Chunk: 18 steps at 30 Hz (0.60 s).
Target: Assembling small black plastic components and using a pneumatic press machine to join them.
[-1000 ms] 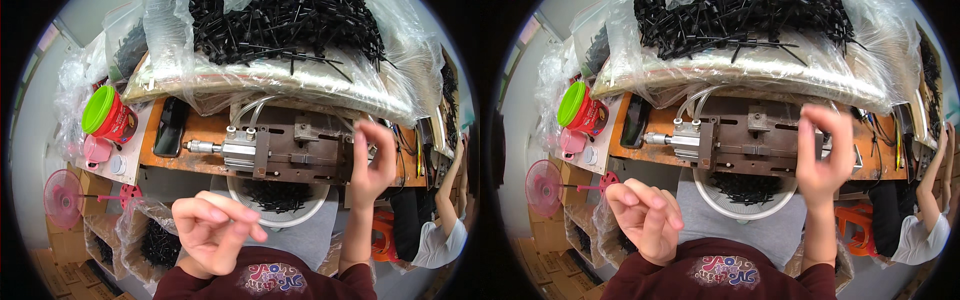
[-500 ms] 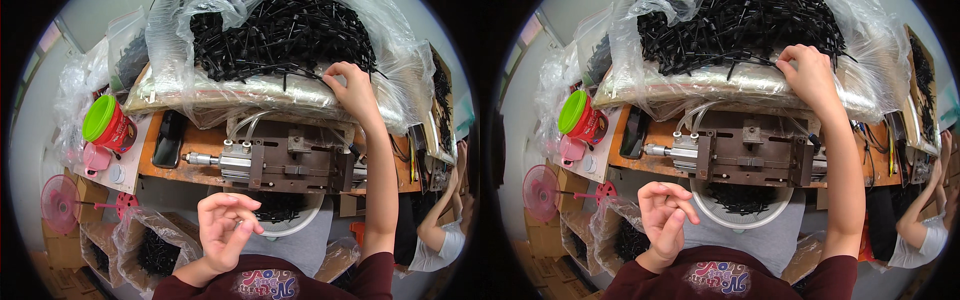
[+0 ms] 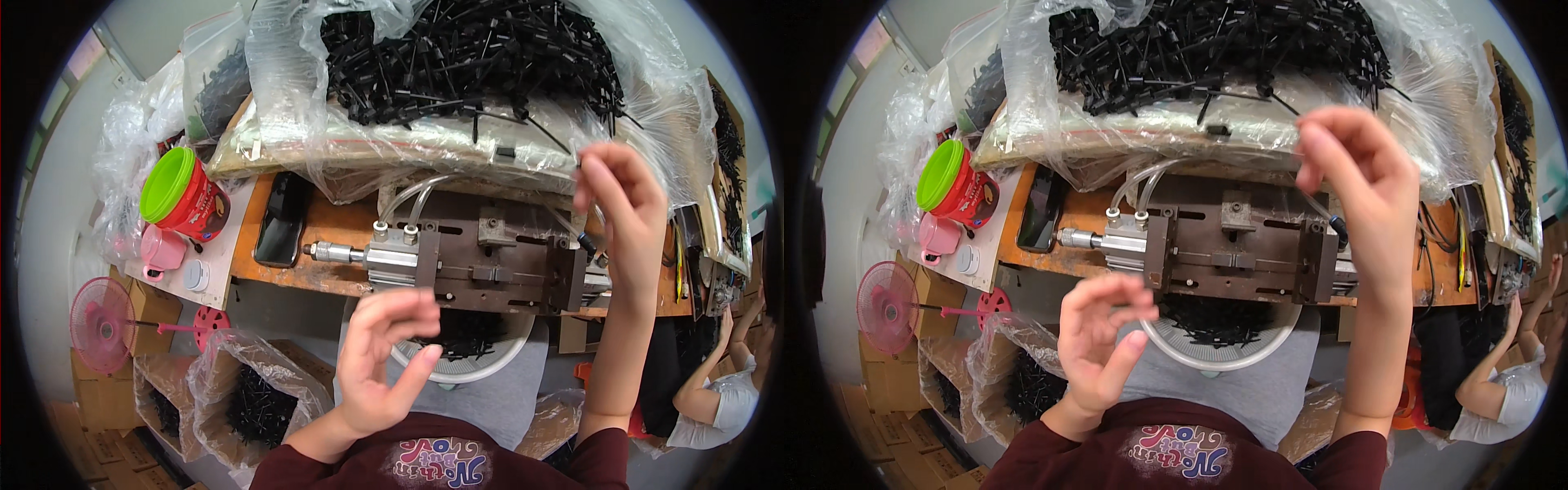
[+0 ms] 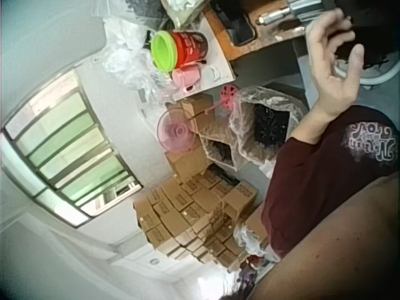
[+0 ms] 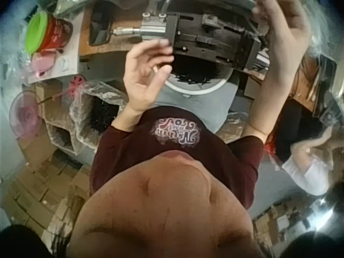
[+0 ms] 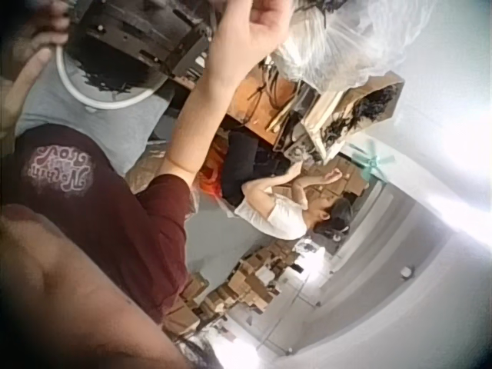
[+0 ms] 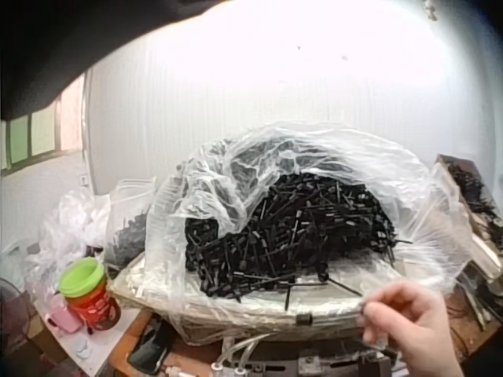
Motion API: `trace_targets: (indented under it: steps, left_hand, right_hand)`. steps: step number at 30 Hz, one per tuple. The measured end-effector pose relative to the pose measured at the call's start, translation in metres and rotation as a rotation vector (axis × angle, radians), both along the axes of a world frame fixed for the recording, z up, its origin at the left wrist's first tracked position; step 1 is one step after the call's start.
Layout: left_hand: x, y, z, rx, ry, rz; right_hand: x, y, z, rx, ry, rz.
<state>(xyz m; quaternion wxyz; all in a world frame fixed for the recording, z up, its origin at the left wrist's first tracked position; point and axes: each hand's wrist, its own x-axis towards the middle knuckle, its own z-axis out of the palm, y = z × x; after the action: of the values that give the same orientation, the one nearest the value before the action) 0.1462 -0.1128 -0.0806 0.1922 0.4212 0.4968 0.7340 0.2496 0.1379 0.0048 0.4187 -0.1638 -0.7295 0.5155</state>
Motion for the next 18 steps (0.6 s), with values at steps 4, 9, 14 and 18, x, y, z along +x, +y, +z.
trace_targets:
  steps: [4, 9, 14, 18]
  left_hand:
    - [-0.003, 0.006, 0.008, -0.153, -0.044, -0.07]
    - [0.002, 0.004, 0.009, -0.25, 0.143, -0.195]
    - [0.007, 0.006, 0.0, -0.185, 0.335, -0.166]
    - [0.01, 0.004, -0.003, -0.199, 0.449, -0.139]
  right_hand:
    - [0.028, -0.041, -0.022, -0.371, -0.162, 0.253]
    - [0.042, -0.064, -0.058, -0.595, -0.101, 0.297]
    - [0.047, -0.077, -0.079, -0.843, 0.037, 0.33]
    - [0.049, -0.085, -0.085, -0.863, 0.081, 0.328]
